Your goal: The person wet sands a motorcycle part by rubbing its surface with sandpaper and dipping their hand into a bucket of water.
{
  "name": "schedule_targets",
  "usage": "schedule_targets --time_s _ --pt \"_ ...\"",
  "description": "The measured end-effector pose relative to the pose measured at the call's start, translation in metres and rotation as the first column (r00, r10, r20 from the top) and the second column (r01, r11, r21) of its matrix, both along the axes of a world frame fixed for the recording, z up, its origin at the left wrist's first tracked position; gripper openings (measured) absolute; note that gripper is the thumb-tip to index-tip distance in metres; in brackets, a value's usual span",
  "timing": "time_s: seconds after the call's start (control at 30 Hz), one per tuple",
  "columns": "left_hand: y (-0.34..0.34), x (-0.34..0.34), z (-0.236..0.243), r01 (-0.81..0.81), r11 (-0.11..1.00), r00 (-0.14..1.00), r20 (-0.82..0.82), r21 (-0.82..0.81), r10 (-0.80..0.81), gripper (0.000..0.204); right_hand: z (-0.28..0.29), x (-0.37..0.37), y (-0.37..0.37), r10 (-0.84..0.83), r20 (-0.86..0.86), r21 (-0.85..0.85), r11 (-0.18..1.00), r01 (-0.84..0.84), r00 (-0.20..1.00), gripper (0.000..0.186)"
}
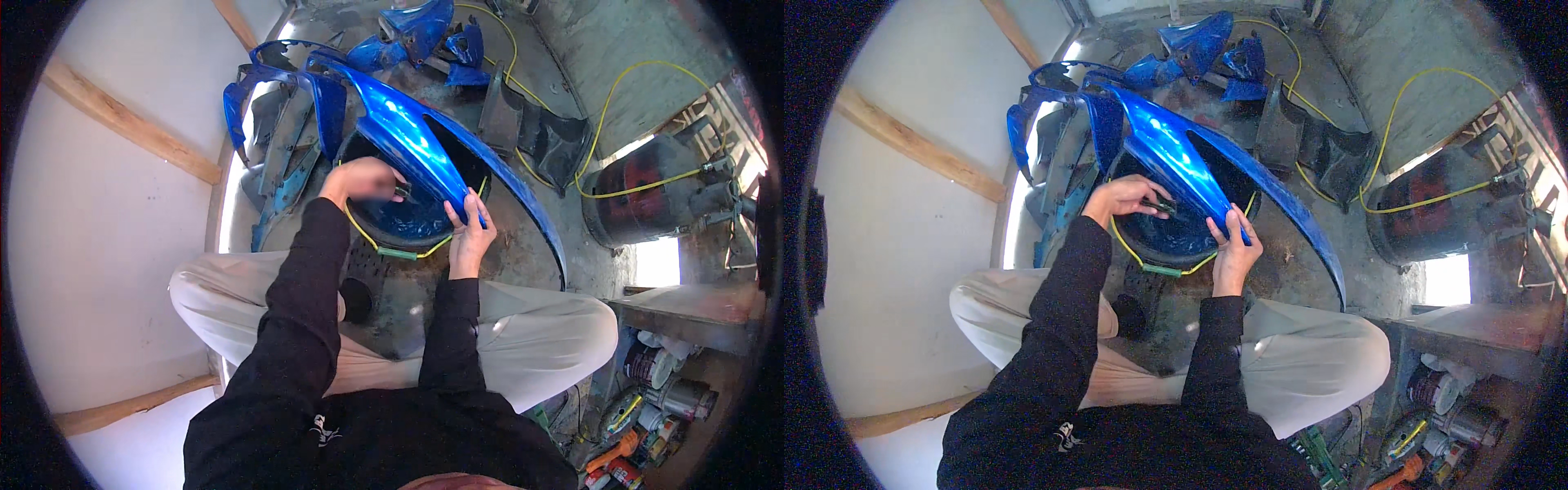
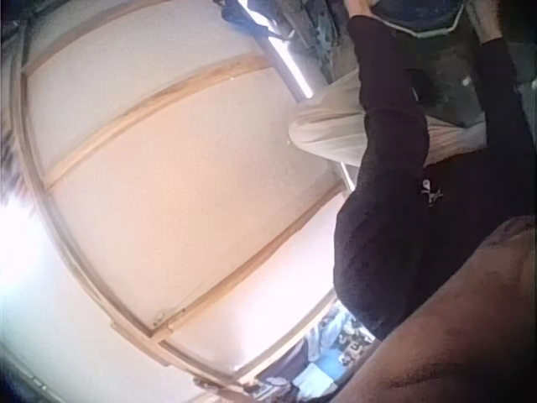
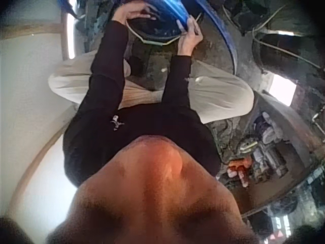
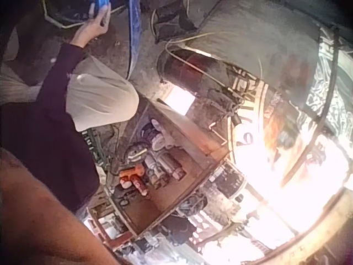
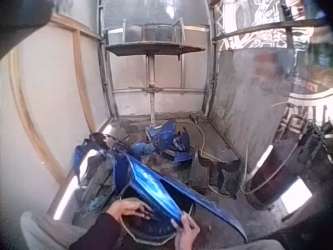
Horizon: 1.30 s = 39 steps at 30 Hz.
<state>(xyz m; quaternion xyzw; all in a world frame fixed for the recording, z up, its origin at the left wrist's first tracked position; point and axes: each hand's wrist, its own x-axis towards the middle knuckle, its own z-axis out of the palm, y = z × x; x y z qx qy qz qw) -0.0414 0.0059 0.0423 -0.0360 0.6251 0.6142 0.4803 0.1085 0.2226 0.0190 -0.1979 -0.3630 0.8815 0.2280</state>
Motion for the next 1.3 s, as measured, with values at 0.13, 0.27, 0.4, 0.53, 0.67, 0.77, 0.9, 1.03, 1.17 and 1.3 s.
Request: schedule_targets --time_s 0.13,0.27,0.4,0.53,0.67,0.77,0.9,1.03,1.17,1.3 --pt "-0.017 -0.018 0.060 0.126 0.990 0.984 -0.115 -0.070 -0.134 0.035 -0.001 0.002 0.000 0.009 0.026 0.030 1.000 -0.009 1.000 0.032" --pt "-0.019 -0.049 0.119 0.005 0.997 0.956 -0.293 -0.083 -0.030 0.042 -0.003 0.004 0.001 0.031 0.022 0.039 0.999 -0.032 0.999 0.039" --pt "-0.002 -0.068 0.152 -0.059 0.969 0.819 -0.566 -0.242 -0.091 0.040 -0.005 0.005 0.002 0.022 0.035 0.029 0.999 -0.023 0.999 0.038" --pt "0.020 -0.067 0.160 -0.040 0.910 0.682 -0.677 -0.414 -0.278 0.042 -0.006 0.005 0.003 0.022 0.014 0.017 1.000 -0.022 1.000 0.038" --pt "0.028 -0.060 0.160 0.022 0.885 0.645 -0.670 -0.465 -0.368 0.043 -0.008 0.004 0.002 0.012 0.011 0.010 1.000 -0.012 1.000 0.034" --pt "0.020 -0.055 0.158 0.057 0.889 0.474 -0.771 -0.455 -0.425 0.042 -0.009 0.004 0.002 0.003 0.009 0.016 1.000 -0.003 1.000 0.032" --pt "-0.004 -0.043 0.137 0.214 0.877 0.519 -0.710 -0.430 -0.475 0.038 -0.008 0.004 0.002 -0.011 0.026 0.000 1.000 0.011 1.000 0.030" --pt "-0.011 -0.022 0.067 0.375 0.615 0.465 -0.433 -0.694 -0.772 0.045 -0.006 0.004 0.002 -0.022 0.006 -0.009 1.000 0.022 1.000 0.031" --pt "0.007 -0.026 -0.030 0.328 0.632 0.409 -0.497 -0.702 -0.765 0.054 -0.005 0.006 0.003 -0.011 0.009 -0.021 1.000 0.011 1.000 0.037" --pt "0.029 -0.048 -0.113 -0.311 0.615 0.643 -0.637 -0.725 -0.426 0.030 -0.005 0.006 0.003 -0.005 0.026 -0.050 0.999 0.006 1.000 0.041"
